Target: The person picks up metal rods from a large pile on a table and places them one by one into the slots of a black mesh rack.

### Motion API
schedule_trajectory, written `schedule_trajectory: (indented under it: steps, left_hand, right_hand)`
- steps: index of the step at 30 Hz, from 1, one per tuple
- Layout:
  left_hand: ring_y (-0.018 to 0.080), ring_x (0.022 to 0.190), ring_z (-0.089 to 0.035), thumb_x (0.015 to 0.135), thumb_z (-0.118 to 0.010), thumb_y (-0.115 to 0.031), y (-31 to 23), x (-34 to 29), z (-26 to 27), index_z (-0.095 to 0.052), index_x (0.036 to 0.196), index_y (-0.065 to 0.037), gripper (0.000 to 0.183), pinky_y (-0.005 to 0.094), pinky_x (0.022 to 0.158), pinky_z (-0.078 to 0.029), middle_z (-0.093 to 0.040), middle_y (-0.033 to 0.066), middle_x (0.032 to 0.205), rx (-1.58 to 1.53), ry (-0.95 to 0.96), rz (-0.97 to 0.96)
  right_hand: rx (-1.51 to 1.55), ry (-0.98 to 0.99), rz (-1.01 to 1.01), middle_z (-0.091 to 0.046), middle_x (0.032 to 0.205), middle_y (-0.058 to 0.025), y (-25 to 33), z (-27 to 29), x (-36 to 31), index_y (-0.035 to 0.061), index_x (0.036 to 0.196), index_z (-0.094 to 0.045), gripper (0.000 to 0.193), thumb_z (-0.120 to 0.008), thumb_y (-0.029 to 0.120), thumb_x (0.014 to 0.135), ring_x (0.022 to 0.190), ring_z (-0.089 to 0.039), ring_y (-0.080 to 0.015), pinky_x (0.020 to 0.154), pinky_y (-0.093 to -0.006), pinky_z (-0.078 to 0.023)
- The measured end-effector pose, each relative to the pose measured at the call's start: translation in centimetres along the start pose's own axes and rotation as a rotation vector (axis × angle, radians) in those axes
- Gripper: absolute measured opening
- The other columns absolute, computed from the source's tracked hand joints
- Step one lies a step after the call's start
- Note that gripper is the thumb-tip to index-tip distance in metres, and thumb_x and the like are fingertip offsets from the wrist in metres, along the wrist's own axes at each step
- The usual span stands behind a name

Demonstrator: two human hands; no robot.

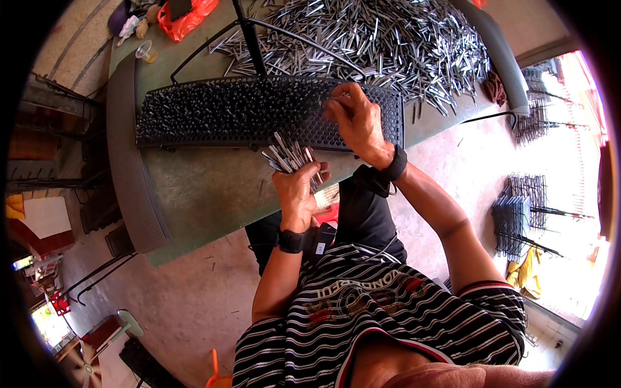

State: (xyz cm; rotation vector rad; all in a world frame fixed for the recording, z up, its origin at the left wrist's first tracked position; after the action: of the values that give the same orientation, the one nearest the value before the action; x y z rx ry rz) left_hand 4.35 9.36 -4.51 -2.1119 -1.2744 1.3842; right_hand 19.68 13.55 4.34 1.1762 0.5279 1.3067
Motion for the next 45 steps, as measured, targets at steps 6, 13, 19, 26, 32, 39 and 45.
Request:
schedule_trajectory:
  steps: [6, 13, 19, 26, 32, 39, 45]
  left_hand:
    - [0.0274, 0.065, -0.065, 0.071, -0.059, 0.011, -0.2, 0.0, -0.1, -0.059, 0.088, 0.005, 0.018, 0.0367, 0.049, -0.055, -0.062, 0.012, 0.08, 0.011, 0.004, -0.038]
    - [0.0247, 0.064, -0.065, 0.072, -0.061, 0.008, -0.6, -0.3, -0.2, -0.061, 0.089, 0.002, 0.018, 0.0351, 0.051, -0.054, -0.063, 0.0097, 0.079, 0.0, -0.002, -0.031]
    - [0.0234, 0.063, -0.064, 0.073, -0.062, 0.007, -0.5, -0.6, -0.3, -0.062, 0.087, 0.0, 0.016, 0.0332, 0.05, -0.052, -0.064, 0.0095, 0.078, 0.007, -0.005, -0.001]
    - [0.0229, 0.059, -0.064, 0.071, -0.062, 0.01, -0.6, -0.8, -0.5, -0.059, 0.079, 0.0, 0.013, 0.0327, 0.048, -0.05, -0.062, 0.009, 0.072, -0.024, -0.023, -0.011]
    - [0.0234, 0.063, -0.065, 0.073, -0.062, 0.007, -0.3, -0.7, -0.3, -0.062, 0.085, 0.001, 0.014, 0.0327, 0.05, -0.052, -0.064, 0.0093, 0.078, 0.031, -0.011, -0.01]
    - [0.0222, 0.058, -0.063, 0.07, -0.063, 0.01, -0.6, -0.8, -1.0, -0.061, 0.084, 0.001, 0.017, 0.032, 0.048, -0.05, -0.063, 0.0095, 0.073, -0.008, 0.006, 0.005]
    - [0.0224, 0.06, -0.063, 0.07, -0.061, 0.011, -0.7, -0.8, -1.0, -0.061, 0.084, 0.001, 0.017, 0.0325, 0.05, -0.05, -0.063, 0.0094, 0.074, -0.033, 0.004, 0.015]
  right_hand:
    - [-0.148, 0.022, 0.158, -0.062, 0.072, -0.0143, -1.4, -0.8, 0.0, 0.0023, 0.09, -0.051, 0.01, -0.055, 0.0, 0.082, 0.067, -0.064, -0.0303, 0.056, -0.0342, -0.049]
    - [-0.586, 0.123, 0.358, -0.057, 0.072, -0.0115, 1.6, -0.8, 0.6, 0.0038, 0.087, -0.058, 0.01, -0.06, 0.004, 0.077, 0.065, -0.058, -0.034, 0.056, -0.0385, -0.046]
    - [-0.487, 0.063, 0.399, -0.058, 0.073, -0.0113, 1.2, -0.7, 0.4, 0.0045, 0.084, -0.059, 0.007, -0.059, 0.003, 0.077, 0.065, -0.058, -0.0324, 0.054, -0.0377, -0.045]
    - [-0.449, 0.041, 0.435, -0.059, 0.073, -0.0099, 1.3, -0.5, 0.0, 0.0047, 0.083, -0.059, 0.008, -0.06, 0.002, 0.076, 0.066, -0.059, -0.0307, 0.055, -0.0368, -0.047]
    - [-0.576, 0.112, 0.391, -0.059, 0.073, -0.0102, -0.6, -0.9, -0.5, 0.0056, 0.083, -0.061, 0.008, -0.06, 0.003, 0.075, 0.067, -0.06, -0.0305, 0.054, -0.0367, -0.047]
    - [-0.291, 0.571, 0.03, -0.065, 0.066, -0.0123, -0.3, -1.6, -1.7, -0.0003, 0.079, -0.066, 0.016, -0.07, 0.014, 0.074, 0.058, -0.063, -0.015, 0.055, -0.0272, -0.048]
    - [0.073, 0.112, -0.151, -0.066, 0.073, -0.0137, 0.0, -0.2, -1.1, -0.0024, 0.091, -0.059, 0.014, -0.062, 0.006, 0.08, 0.064, -0.066, -0.0175, 0.055, -0.0273, -0.05]
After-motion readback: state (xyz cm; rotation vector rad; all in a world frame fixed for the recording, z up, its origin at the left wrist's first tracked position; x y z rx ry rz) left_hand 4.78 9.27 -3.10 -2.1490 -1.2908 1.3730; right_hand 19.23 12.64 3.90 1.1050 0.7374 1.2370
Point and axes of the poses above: each hand's wrist, its own x-axis towards the middle knuckle, its own z-axis out of the back of the hand, y = z × x, the point moved 6 cm from there along x, towards the middle knuckle
